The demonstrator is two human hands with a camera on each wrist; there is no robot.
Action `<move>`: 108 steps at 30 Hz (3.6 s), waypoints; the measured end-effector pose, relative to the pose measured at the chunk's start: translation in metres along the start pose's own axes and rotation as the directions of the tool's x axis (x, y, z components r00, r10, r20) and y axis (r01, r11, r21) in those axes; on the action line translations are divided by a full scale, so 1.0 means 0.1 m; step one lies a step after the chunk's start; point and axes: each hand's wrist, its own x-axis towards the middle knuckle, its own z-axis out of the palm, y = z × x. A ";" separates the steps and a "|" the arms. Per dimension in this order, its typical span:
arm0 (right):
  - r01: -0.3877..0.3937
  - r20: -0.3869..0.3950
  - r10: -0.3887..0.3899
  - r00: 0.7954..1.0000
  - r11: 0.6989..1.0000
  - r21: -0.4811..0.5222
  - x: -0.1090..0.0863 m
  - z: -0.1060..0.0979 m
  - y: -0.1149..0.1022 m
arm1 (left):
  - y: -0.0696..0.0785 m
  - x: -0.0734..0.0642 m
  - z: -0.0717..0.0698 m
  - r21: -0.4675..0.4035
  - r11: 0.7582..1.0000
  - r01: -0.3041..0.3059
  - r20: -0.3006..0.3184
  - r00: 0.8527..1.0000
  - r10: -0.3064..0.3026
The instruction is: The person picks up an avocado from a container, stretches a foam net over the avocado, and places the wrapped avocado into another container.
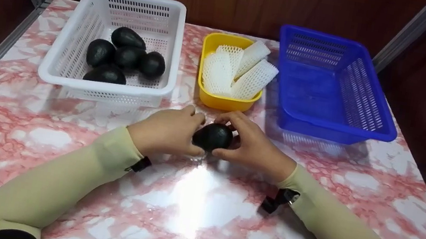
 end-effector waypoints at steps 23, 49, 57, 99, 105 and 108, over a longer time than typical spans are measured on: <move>0.003 -0.025 -0.004 1.000 0.998 -0.064 0.00 -0.03 0.00 | -0.19 0.14 0.07 0.095 0.987 -0.127 -0.015 0.992 0.129; 0.067 -0.106 -0.062 0.992 0.997 0.043 0.00 -0.05 0.01 | -0.15 0.16 0.09 -0.214 0.953 -0.216 -0.104 0.975 0.198; -0.007 -0.017 0.008 1.000 0.998 0.059 0.00 -0.07 0.06 | -0.17 0.18 0.13 -0.206 0.956 -0.208 -0.053 0.978 0.201; 0.079 -0.033 -0.077 0.997 0.993 0.088 0.02 -0.13 0.11 | -0.24 0.12 0.03 -0.170 0.974 -0.151 0.046 0.986 0.161; 0.061 -0.039 -0.058 0.998 0.996 0.069 0.02 -0.14 0.12 | -0.26 0.14 0.05 -0.061 0.996 -0.067 0.087 0.994 0.072; 0.076 -0.046 -0.073 0.996 0.994 0.073 0.02 -0.14 0.12 | -0.26 0.15 0.06 -0.115 0.987 -0.109 0.049 0.992 0.115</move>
